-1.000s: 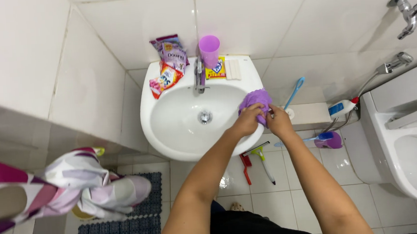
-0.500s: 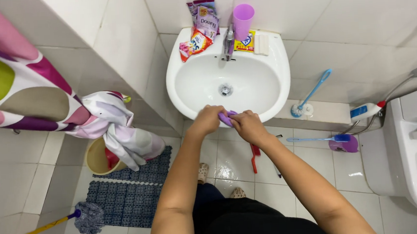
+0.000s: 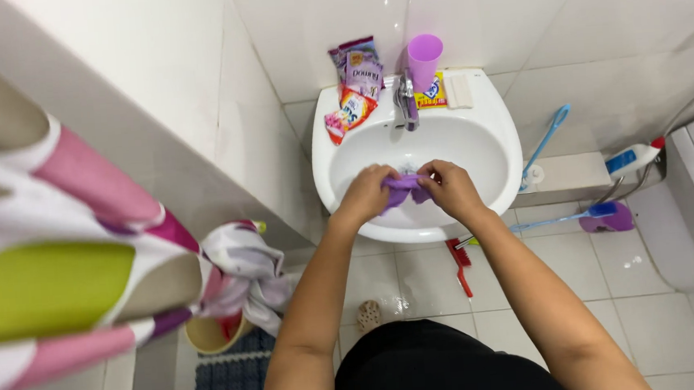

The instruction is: Cleaning a bathroom sink and then scrubbing the toilet bowl using soap and a toilet brush.

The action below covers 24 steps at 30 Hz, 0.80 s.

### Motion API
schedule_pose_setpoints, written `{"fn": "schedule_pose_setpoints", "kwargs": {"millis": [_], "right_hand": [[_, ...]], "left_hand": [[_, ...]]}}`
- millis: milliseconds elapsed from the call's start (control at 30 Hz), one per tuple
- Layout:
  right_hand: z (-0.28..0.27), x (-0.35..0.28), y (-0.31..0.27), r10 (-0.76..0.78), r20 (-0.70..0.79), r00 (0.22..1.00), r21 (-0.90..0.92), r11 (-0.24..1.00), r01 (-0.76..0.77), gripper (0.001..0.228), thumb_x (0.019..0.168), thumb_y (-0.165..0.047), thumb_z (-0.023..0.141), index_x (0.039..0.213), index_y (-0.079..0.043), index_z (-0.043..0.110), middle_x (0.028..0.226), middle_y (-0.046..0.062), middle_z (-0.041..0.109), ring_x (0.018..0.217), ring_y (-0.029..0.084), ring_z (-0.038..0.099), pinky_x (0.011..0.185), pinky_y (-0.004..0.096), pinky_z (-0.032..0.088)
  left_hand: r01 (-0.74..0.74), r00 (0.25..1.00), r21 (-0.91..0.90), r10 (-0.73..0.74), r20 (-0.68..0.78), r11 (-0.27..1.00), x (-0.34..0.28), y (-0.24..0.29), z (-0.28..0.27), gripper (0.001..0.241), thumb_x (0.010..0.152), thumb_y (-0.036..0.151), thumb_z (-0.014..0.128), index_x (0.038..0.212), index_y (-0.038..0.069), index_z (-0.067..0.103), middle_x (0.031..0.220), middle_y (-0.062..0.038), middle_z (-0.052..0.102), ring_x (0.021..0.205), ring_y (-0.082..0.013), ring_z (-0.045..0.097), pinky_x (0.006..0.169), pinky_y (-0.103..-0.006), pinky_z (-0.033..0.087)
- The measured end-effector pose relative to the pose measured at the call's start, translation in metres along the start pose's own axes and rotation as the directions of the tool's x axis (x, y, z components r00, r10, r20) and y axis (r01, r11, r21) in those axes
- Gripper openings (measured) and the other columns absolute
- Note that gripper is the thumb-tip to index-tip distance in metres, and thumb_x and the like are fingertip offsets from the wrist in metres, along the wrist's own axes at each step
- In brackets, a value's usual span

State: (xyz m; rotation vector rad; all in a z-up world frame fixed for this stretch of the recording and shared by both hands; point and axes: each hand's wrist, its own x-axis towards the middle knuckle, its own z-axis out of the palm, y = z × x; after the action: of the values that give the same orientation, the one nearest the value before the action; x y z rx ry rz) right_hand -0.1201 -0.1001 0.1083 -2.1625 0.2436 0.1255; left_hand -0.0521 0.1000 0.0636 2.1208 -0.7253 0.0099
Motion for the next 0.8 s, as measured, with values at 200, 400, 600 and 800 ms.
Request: {"fn": "schedule_pose_setpoints", "kwargs": {"millis": [200,400,600,800], "right_hand": [[0.014,0.040,0.091,-0.078,-0.087,0.993,-0.195,0.979,0.059,0.024,0.088,-0.005,0.066,0.108,-0.006,0.078,0.098,0.009,0.077,0.088,0.019,0.071,0.082,0.034,0.056],[-0.024,0.063,0.077,0.060,-0.267,0.962,-0.098,0.991,-0.089,0.029,0.090,-0.011,0.069,0.119,-0.008,0.073,0.108,0.010,0.075,0.091,0.023,0.072,0.082,0.036,0.057],[-0.064,0.140,0.078,0.069,-0.335,0.940,-0.266,0.950,-0.165,0.055,0.086,-0.019,0.077,0.137,-0.009,0.062,0.118,0.015,0.072,0.101,0.030,0.070,0.088,0.040,0.056],[-0.074,0.224,0.116,-0.041,-0.355,0.934,-0.417,0.901,-0.119,0.072,0.082,-0.021,0.082,0.145,-0.002,0.053,0.124,0.028,0.065,0.113,0.040,0.065,0.095,0.044,0.053]], "left_hand": [[0.229,0.890,-0.139,-0.149,0.432,0.963,0.021,-0.029,0.012,0.025,0.090,0.008,0.063,0.114,0.009,0.071,0.098,-0.014,0.075,0.089,-0.0284,0.073,0.083,-0.0369,0.058],[0.298,0.906,-0.353,-0.147,0.397,0.887,0.044,-0.029,0.027,0.026,0.091,0.019,0.070,0.115,0.008,0.071,0.105,-0.006,0.076,0.095,-0.0192,0.072,0.085,-0.0324,0.057],[0.374,0.904,-0.410,-0.229,0.360,0.832,0.058,-0.047,0.062,0.030,0.094,0.029,0.070,0.117,0.009,0.072,0.105,-0.007,0.077,0.098,-0.0176,0.072,0.086,-0.0321,0.057],[0.443,0.876,-0.391,-0.296,0.381,0.807,0.062,-0.051,0.070,0.033,0.093,0.030,0.070,0.115,0.005,0.074,0.104,-0.010,0.077,0.099,-0.0192,0.072,0.089,-0.0319,0.055]]}}
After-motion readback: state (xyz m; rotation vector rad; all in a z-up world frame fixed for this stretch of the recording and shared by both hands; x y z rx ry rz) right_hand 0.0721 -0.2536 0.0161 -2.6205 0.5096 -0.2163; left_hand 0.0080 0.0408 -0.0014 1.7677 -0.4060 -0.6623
